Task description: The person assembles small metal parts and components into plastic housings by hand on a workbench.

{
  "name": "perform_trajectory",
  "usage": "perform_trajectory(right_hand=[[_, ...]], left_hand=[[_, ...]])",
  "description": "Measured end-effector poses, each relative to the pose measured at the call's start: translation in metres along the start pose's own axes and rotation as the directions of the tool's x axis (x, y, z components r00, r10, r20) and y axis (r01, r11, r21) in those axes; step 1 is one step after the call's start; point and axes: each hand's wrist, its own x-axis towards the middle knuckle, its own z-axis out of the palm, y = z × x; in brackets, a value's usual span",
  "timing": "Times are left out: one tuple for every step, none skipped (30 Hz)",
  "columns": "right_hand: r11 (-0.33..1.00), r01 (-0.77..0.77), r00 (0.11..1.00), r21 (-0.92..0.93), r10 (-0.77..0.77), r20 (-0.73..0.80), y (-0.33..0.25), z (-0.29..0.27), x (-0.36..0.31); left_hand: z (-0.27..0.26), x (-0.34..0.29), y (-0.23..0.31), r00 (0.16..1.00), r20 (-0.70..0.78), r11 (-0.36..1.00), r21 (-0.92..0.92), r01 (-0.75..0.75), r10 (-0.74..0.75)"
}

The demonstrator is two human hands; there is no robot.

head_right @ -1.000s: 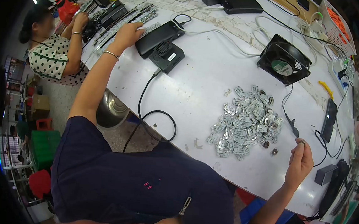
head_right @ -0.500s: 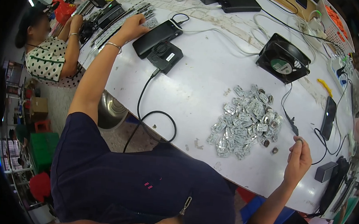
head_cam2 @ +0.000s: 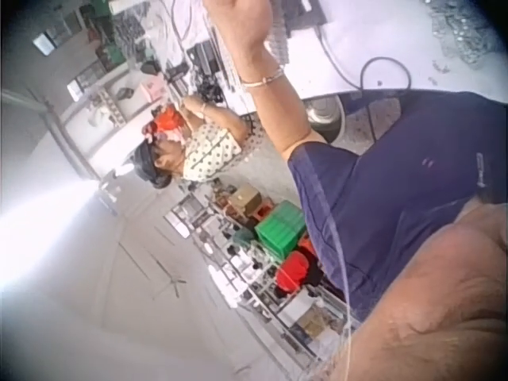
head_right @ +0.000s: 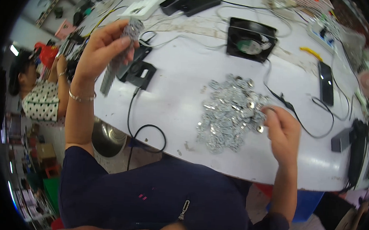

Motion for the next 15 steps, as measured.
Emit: perform_trajectory(right_hand=[[0.999,-0.008,0.998,0.048,0.004,0.069,-0.012,0.007,0.002],[0.997,0.038,0.992,0.072,-0.046,0.121,-0.018,0.013,0.005],[0.992,0.082,0.98,0.1,-0.098,0.173,-0.023,0.018,0.008],[0.986,0.125,0.973,0.107,-0.143,0.183,-0.028,0.023,0.012],[0.981,0.164,0.965,0.108,-0.182,0.191,-0.032,0.026,0.015],[0.984,0.147,0.972,0.102,-0.163,0.171,-0.034,0.027,0.017],[0.982,0.13,0.971,0.134,-0.154,0.183,-0.036,0.028,0.021],[0.979,0.113,0.969,0.167,-0.146,0.198,-0.035,0.025,0.022],[0.982,0.099,0.974,0.163,-0.129,0.184,-0.03,0.021,0.021],[0.98,0.089,0.972,0.178,-0.124,0.198,-0.026,0.02,0.021],[0.978,0.078,0.969,0.194,-0.12,0.215,-0.022,0.019,0.021],[0.978,0.07,0.971,0.197,-0.113,0.213,-0.019,0.018,0.021],[0.972,0.064,0.974,0.226,-0.111,0.2,-0.017,0.018,0.02],[0.965,0.059,0.976,0.254,-0.109,0.188,-0.015,0.018,0.02],[0.965,0.053,0.975,0.258,-0.105,0.194,-0.012,0.017,0.019]], left_hand=[[0.018,0.002,0.008,0.997,0.081,1.0,-0.003,0.005,-0.005],[0.038,0.003,0.012,0.993,0.114,1.0,0.001,0.021,-0.021],[0.06,0.002,0.018,0.988,0.153,0.999,0.013,0.03,-0.032],[0.08,0.002,0.022,0.981,0.192,0.999,0.023,0.038,-0.042],[0.097,0.005,0.02,0.975,0.22,0.999,0.05,-0.009,-0.003],[0.112,0.004,0.019,0.972,0.233,0.995,0.082,-0.051,0.031],[0.123,0.008,0.023,0.968,0.249,0.982,0.168,-0.087,0.044],[0.131,0.012,0.023,0.961,0.271,0.983,0.157,-0.092,0.047],[0.139,0.016,0.022,0.951,0.31,0.975,0.21,-0.067,-0.002],[0.143,0.018,0.019,0.94,0.337,0.962,0.271,-0.04,-0.056],[0.148,0.02,0.015,0.933,0.355,0.966,0.255,-0.041,-0.054],[0.153,0.022,0.014,0.93,0.362,0.967,0.254,-0.037,-0.059],[0.157,0.022,0.014,0.923,0.382,0.964,0.257,-0.064,-0.041],[0.159,0.022,0.013,0.915,0.402,0.961,0.261,-0.091,-0.022],[0.161,0.022,0.012,0.916,0.401,0.962,0.262,-0.083,-0.03]])
